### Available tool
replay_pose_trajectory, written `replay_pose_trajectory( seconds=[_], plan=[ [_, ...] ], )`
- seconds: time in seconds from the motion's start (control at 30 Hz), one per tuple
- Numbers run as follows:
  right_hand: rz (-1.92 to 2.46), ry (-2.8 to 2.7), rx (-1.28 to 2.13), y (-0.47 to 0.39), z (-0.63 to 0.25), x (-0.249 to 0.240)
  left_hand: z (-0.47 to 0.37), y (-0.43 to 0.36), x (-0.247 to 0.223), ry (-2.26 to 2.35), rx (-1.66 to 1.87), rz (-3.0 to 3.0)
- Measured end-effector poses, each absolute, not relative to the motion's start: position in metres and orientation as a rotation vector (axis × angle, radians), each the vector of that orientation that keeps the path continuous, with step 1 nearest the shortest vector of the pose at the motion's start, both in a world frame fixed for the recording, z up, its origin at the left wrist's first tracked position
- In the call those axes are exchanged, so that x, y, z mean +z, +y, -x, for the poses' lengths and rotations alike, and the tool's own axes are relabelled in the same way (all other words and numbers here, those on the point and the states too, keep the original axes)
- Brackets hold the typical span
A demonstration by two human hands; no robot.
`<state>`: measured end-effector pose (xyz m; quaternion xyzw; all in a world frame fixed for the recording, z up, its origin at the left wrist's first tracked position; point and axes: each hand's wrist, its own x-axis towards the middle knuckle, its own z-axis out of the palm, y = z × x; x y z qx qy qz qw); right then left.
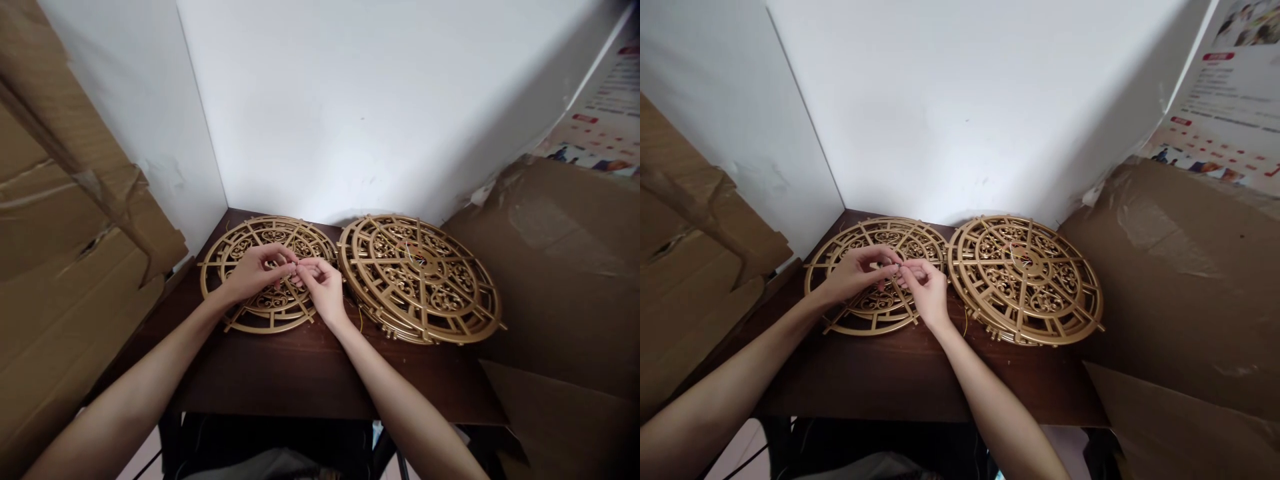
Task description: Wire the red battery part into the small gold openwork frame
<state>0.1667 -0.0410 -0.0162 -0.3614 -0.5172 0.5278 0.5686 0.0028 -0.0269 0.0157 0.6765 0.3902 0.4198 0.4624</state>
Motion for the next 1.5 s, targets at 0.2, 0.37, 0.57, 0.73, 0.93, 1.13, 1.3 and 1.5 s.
replay_pose_trajectory(
  seconds=[0.2,0.37,0.57,0.73,0.93,1.13,1.3,1.5],
  plan=[
    [0.853,-1.235,1.209,-0.042,-0.167,-0.017,-0.003,-0.028,0.015,0.963,0.987,-1.661],
    [0.866,-1.222,1.197,-0.043,-0.166,-0.017,-0.005,-0.028,0.014,0.896,0.99,-1.612],
    [0.846,-1.218,1.198,-0.044,-0.165,-0.016,-0.006,-0.029,0.016,0.876,1.001,-1.592],
    [0.873,-1.24,1.176,-0.045,-0.165,-0.018,-0.008,-0.031,0.019,0.878,0.99,-1.581],
    [0.947,-1.312,1.029,-0.047,-0.164,-0.019,-0.008,-0.034,0.025,0.936,0.974,-1.566],
    [0.969,-1.29,0.881,-0.049,-0.162,-0.016,-0.004,-0.03,0.025,1.059,1.101,-1.467],
    [0.886,-1.565,0.816,-0.056,-0.16,-0.01,-0.004,-0.024,0.021,1.164,1.349,-1.215],
    [0.707,-2.014,0.691,-0.058,-0.156,-0.012,-0.006,-0.017,0.011,1.218,1.468,-1.023]
  ],
)
